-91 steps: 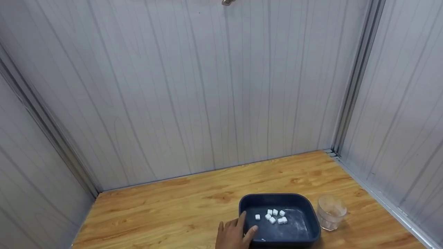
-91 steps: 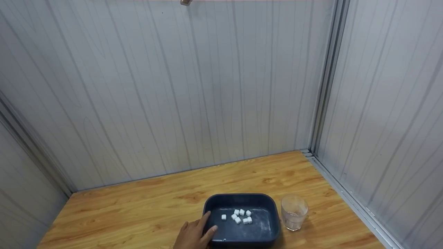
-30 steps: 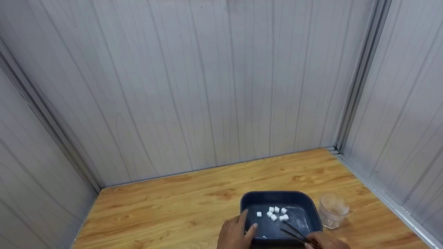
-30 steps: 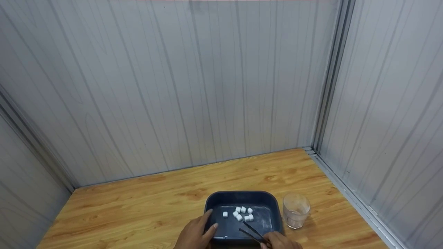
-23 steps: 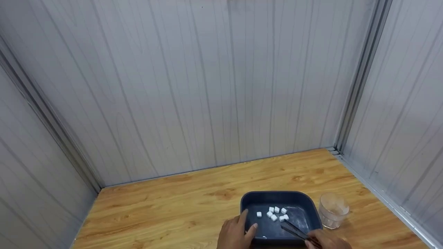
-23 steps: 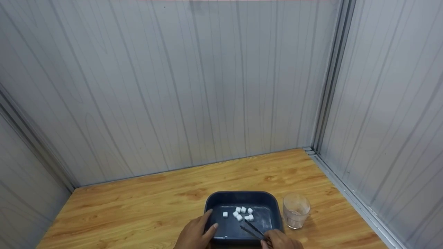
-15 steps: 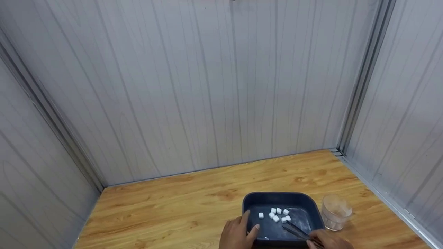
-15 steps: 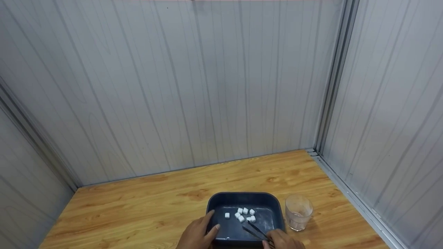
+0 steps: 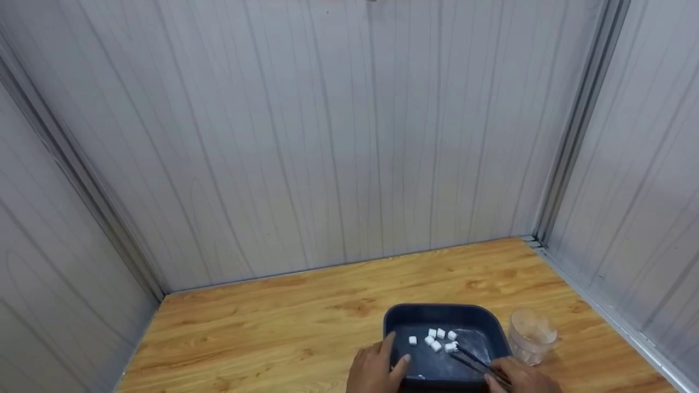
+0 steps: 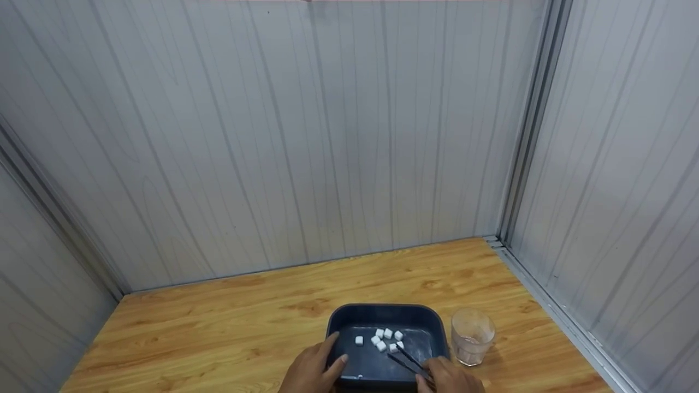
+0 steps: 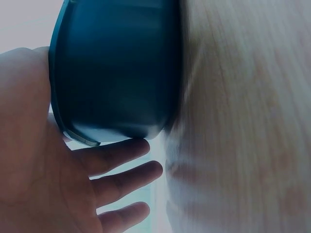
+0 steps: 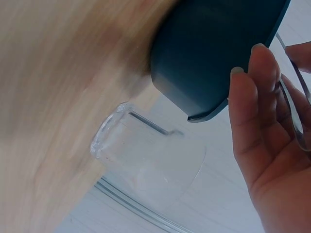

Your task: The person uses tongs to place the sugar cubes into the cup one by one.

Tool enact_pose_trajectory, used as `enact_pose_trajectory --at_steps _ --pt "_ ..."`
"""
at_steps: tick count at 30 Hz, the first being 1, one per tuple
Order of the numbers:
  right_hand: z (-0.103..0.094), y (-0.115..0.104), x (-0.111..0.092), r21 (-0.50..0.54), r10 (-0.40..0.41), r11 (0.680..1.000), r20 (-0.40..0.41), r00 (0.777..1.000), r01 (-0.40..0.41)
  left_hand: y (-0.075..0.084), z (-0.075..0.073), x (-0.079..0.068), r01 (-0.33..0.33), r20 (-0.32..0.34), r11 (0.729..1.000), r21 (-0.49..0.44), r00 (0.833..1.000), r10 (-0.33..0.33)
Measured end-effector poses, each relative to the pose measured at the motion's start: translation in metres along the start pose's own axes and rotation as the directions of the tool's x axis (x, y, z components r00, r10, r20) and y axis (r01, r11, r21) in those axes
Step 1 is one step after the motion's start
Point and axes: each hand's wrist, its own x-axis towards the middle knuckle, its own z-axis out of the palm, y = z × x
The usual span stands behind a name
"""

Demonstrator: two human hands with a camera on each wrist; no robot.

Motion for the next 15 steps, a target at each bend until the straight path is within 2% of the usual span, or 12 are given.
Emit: enact_pose_trajectory --at_steps 5,9,12,15 --pt "0.001 0.002 0.003 -0.009 -0.03 1.0 -0.008 1.0 0.03 0.002 0.001 -0.001 0.017 0.002 1.0 0.009 1.0 -0.017" --pt "-0.003 0.001 0.006 -0.016 0.013 1.0 0.09 0.996 -0.012 0.003 0.001 -0.002 0.027 -0.005 1.0 -0.013 1.0 -0.027" --pt "-0.006 -0.001 0.009 -0.034 0.051 0.998 0.183 0.982 -0.046 0.003 0.0 -0.002 0.043 0.003 0.999 -0.022 0.999 -0.043" --pt "-0.007 -0.001 0.012 -0.049 0.069 0.997 0.232 0.97 -0.059 0.004 0.0 -0.002 0.054 0.007 0.998 -0.027 0.999 -0.054"
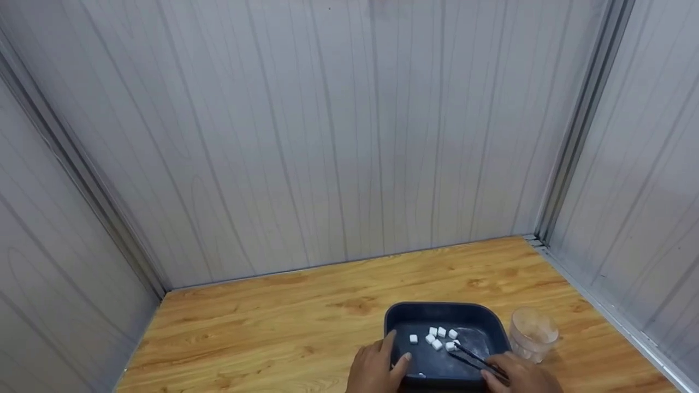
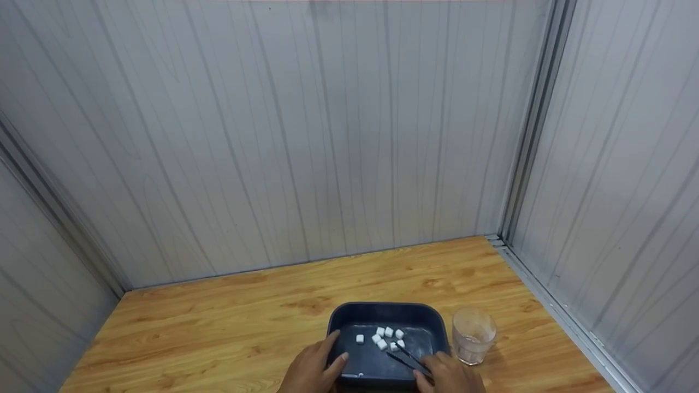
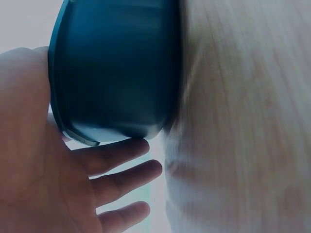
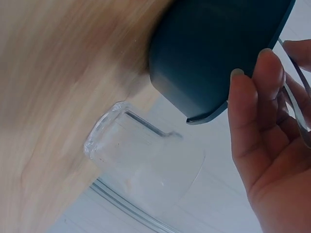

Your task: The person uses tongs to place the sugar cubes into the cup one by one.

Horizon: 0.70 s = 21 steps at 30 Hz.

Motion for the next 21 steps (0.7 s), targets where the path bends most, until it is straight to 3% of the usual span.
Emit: enact_pose_trajectory --at_steps 16,21 --pt "0.001 0.001 0.009 -0.023 -0.022 1.0 -0.052 0.998 0.021 -0.004 0.001 0.0 -0.037 -0.018 0.999 0.02 0.999 0.037" --pt "0.001 -0.001 0.012 -0.023 0.016 1.0 -0.01 1.0 -0.016 -0.003 0.001 0.001 -0.036 -0.005 0.999 0.025 0.999 0.036"
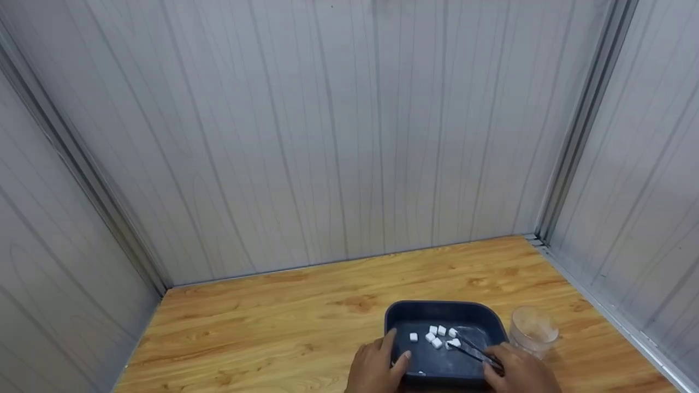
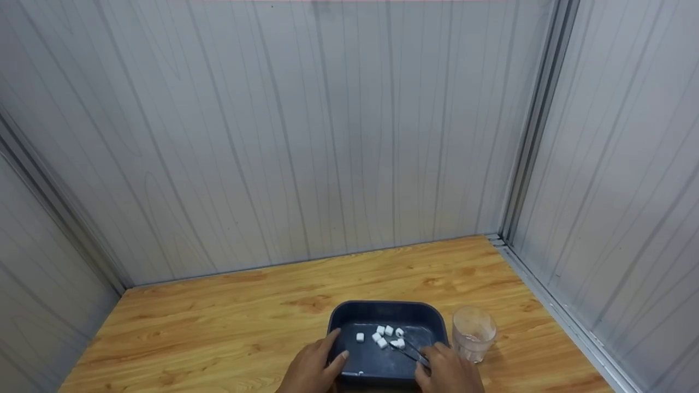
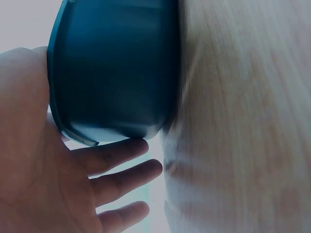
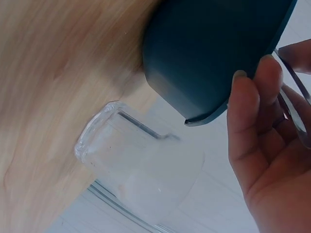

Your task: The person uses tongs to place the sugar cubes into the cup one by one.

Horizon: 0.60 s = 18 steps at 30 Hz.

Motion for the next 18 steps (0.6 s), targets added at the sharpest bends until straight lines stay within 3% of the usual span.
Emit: enact_pose_trajectory --at_steps 4,18 --pt "0.0013 -0.0011 0.0027 0.0 0.049 0.999 0.053 0.997 -0.049 0.0003 0.0003 0.0008 0.006 0.007 1.0 -0.001 1.0 -0.006" --pt "0.0039 -0.0037 0.0063 -0.007 0.111 0.994 0.116 0.987 -0.111 0.0007 -0.0017 -0.0003 0.014 0.026 1.0 -0.018 1.0 -0.014"
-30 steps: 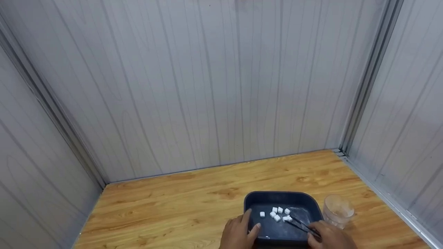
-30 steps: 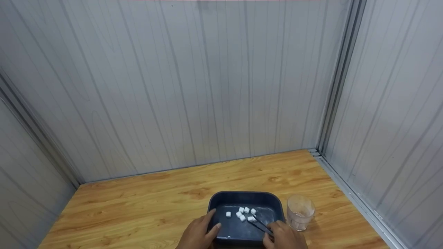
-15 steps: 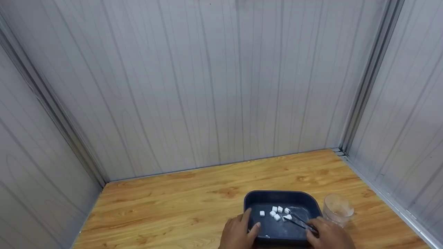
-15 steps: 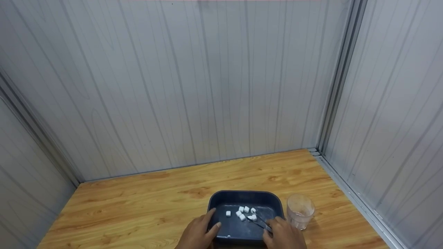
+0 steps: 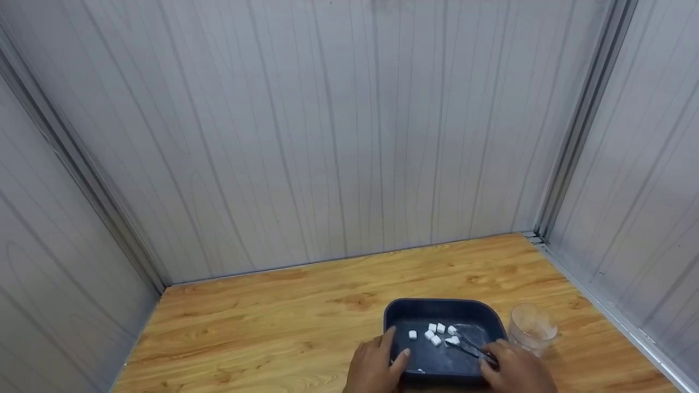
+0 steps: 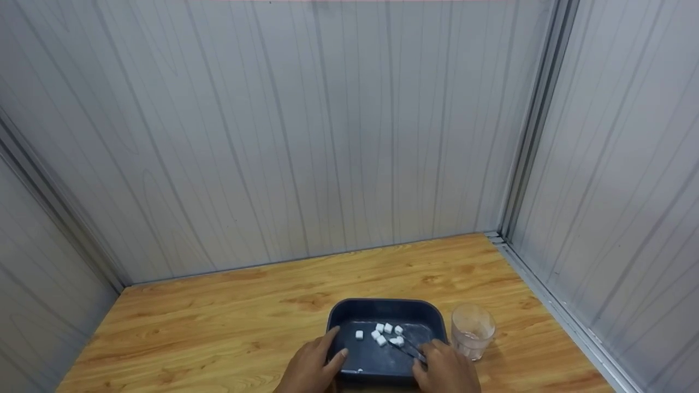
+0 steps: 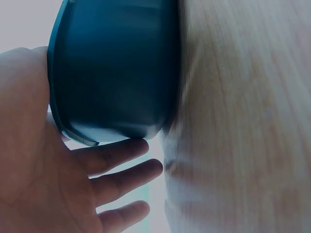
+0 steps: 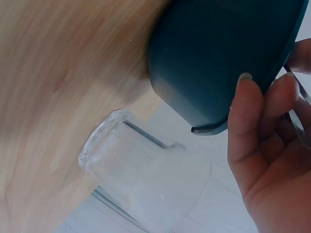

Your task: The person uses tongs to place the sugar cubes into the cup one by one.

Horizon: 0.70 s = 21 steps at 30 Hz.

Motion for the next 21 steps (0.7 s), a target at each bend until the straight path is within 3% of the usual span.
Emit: enact_pose_trajectory --at_steps 4,8,15,21 --pt "0.0001 -0.0011 0.0017 0.0 0.009 1.0 -0.003 1.0 -0.009 0.0013 -0.0012 0.0014 0.014 0.017 1.0 -0.003 1.0 -0.013" --pt "0.0024 0.0021 -0.0006 0.004 -0.004 1.0 -0.014 1.0 0.004 0.0015 0.0012 0.001 -0.016 0.016 1.0 0.001 1.0 0.016" --pt "0.0031 0.0027 0.0023 0.018 0.025 1.0 0.068 0.997 -0.026 0.0 0.0037 -0.0018 -0.011 0.014 1.0 -0.018 1.0 0.012" --pt "0.0027 -0.0015 0.006 0.008 0.008 1.0 0.031 0.999 -0.008 -0.0006 0.0004 -0.0009 -0.017 -0.011 1.0 -0.005 1.0 0.017"
